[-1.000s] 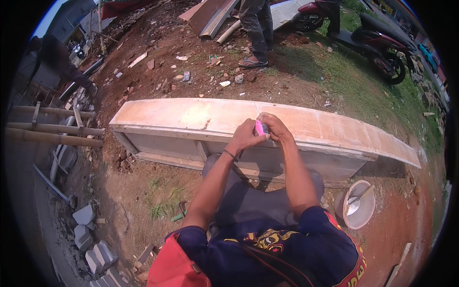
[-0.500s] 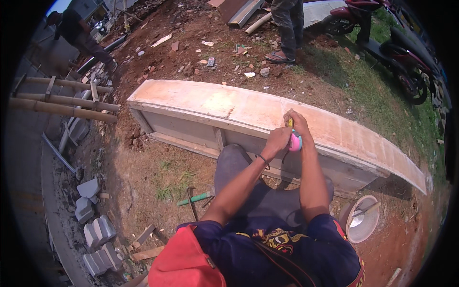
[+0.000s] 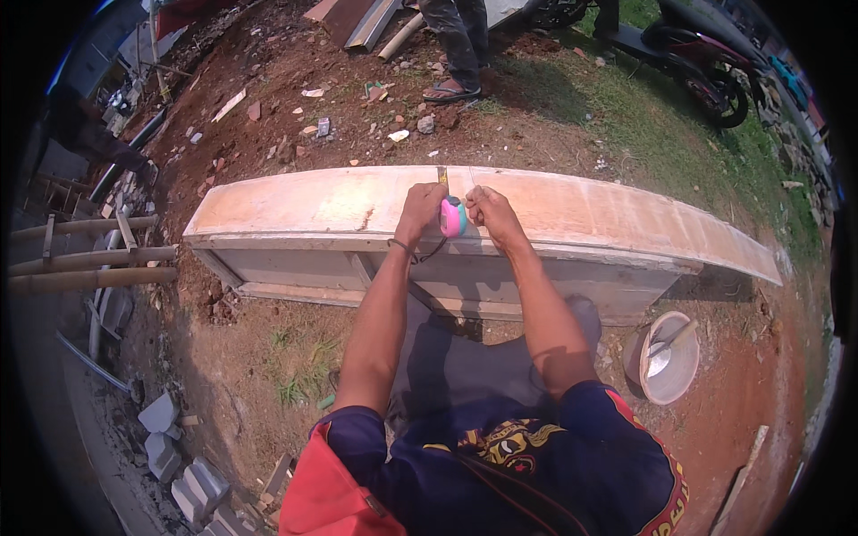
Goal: The person kneels on the ground and uses a hammer to drive nails into a long curved wooden plank attached to a frame. They repeatedly strike the nails, adjust the plank, and use a tape measure to check dimensions.
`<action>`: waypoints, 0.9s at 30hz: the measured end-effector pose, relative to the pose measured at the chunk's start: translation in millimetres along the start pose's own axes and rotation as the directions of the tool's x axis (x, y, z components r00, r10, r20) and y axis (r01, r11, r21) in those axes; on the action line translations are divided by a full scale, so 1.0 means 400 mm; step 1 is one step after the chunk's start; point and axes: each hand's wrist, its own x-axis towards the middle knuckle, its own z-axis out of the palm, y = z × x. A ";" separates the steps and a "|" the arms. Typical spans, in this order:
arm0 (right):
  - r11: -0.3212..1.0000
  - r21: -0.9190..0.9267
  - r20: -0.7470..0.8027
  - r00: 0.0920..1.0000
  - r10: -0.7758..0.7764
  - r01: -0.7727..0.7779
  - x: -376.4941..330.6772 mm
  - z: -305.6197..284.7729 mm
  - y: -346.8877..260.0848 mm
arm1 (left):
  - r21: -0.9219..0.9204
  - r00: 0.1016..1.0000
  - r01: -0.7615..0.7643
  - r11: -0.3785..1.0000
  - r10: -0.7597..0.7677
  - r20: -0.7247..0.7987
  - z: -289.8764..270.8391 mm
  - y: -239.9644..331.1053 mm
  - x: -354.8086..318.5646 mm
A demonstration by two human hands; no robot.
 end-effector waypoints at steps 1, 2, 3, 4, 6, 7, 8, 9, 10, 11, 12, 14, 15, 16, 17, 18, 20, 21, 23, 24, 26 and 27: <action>0.997 -0.069 -0.068 0.997 0.040 -0.045 -0.006 0.010 -0.017 | -0.014 0.999 0.030 0.999 -0.029 0.028 -0.020 -0.019 0.027; 0.995 -0.095 -0.074 0.997 -0.002 -0.006 -0.025 0.012 -0.034 | -0.107 0.997 0.073 0.992 -0.069 0.036 -0.022 -0.041 0.033; 0.985 -0.161 -0.110 0.991 -0.072 0.054 -0.051 0.011 -0.053 | -0.188 0.989 0.146 0.971 -0.140 0.045 -0.019 -0.062 0.027; 0.976 -0.134 -0.165 0.968 -0.192 0.171 -0.091 -0.009 -0.078 | -0.129 0.997 0.076 0.989 -0.080 -0.020 -0.018 -0.076 0.031; 0.887 -0.321 -0.381 0.812 -0.443 0.333 -0.233 -0.083 -0.104 | 0.045 0.999 -0.036 0.998 0.037 -0.024 -0.018 -0.093 0.028; 0.763 -0.539 -0.440 0.654 -0.615 0.356 -0.337 -0.162 -0.117 | 0.008 0.998 0.039 0.999 -0.039 -0.049 -0.018 -0.097 0.021; 0.582 -0.772 -0.450 0.426 -0.785 0.257 -0.429 -0.250 -0.118 | -0.117 0.996 0.091 0.989 -0.094 -0.013 -0.016 -0.097 0.021; 0.400 -0.916 -0.382 0.264 -0.886 0.015 -0.539 -0.346 -0.105 | -0.003 0.997 0.074 0.997 -0.074 -0.034 -0.012 -0.094 0.027; 0.399 -0.905 -0.425 0.248 -0.871 -0.149 -0.643 -0.442 -0.079 | 0.139 1.000 -0.015 0.990 0.016 -0.004 -0.009 -0.087 0.028; 0.448 -0.836 -0.530 0.254 -0.809 -0.316 -0.739 -0.507 -0.026 | 0.209 0.999 -0.050 0.977 0.047 0.018 -0.006 -0.079 0.025; 0.336 -0.645 -0.655 0.270 -0.706 -0.687 -0.823 -0.537 0.047 | 0.192 0.997 -0.069 0.979 0.063 0.038 -0.004 -0.069 0.015; -0.001 -0.177 -0.860 0.156 -0.486 -0.984 -0.937 -0.581 0.208 | 0.001 0.998 0.060 0.998 -0.060 -0.035 0.010 -0.045 0.016; -0.057 -0.120 -0.936 0.133 -0.327 -0.991 -0.987 -0.594 0.290 | 0.001 0.995 0.070 0.998 -0.070 -0.065 0.015 -0.037 0.004; -0.010 -0.177 -0.969 0.176 -0.173 -0.984 -1.028 -0.586 0.378 | 0.039 0.998 0.022 0.999 -0.020 -0.065 0.016 -0.030 -0.003; 0.160 -0.136 -0.971 0.164 0.175 -0.978 -1.042 -0.599 0.463 | 0.063 0.994 0.068 0.996 -0.062 -0.088 0.011 -0.024 -0.005; 0.345 -0.159 -0.933 0.255 0.253 -0.925 -1.043 -0.599 0.554 | 0.109 0.996 0.054 0.993 -0.046 -0.077 0.006 -0.021 -0.006; 0.154 -0.320 -0.881 0.353 0.314 -0.935 -1.043 -0.624 0.698 | -0.126 0.979 0.151 0.980 -0.166 -0.116 -0.001 -0.029 -0.007; 0.204 -0.325 -0.876 0.375 0.304 -0.924 -1.050 -0.648 0.744 | -0.182 0.964 0.229 0.956 -0.249 -0.097 -0.007 -0.036 -0.004; 0.217 -0.225 -0.876 0.295 0.382 -0.950 -1.046 -0.683 0.784 | -0.147 0.968 0.235 0.961 -0.245 -0.056 -0.019 -0.049 -0.003; 0.245 -0.305 -0.854 0.378 0.358 -0.920 -1.046 -0.695 0.770 | -0.179 0.966 0.243 0.953 -0.255 -0.042 -0.021 -0.054 -0.007; 0.189 -0.320 -0.857 0.368 0.359 -0.929 -1.039 -0.689 0.679 | -0.212 0.960 0.244 0.946 -0.266 -0.084 -0.022 -0.059 -0.011; 0.324 -0.288 -0.825 0.405 0.393 -0.901 -1.024 -0.677 0.606 | -0.236 0.959 0.239 0.942 -0.267 -0.092 -0.021 -0.057 -0.016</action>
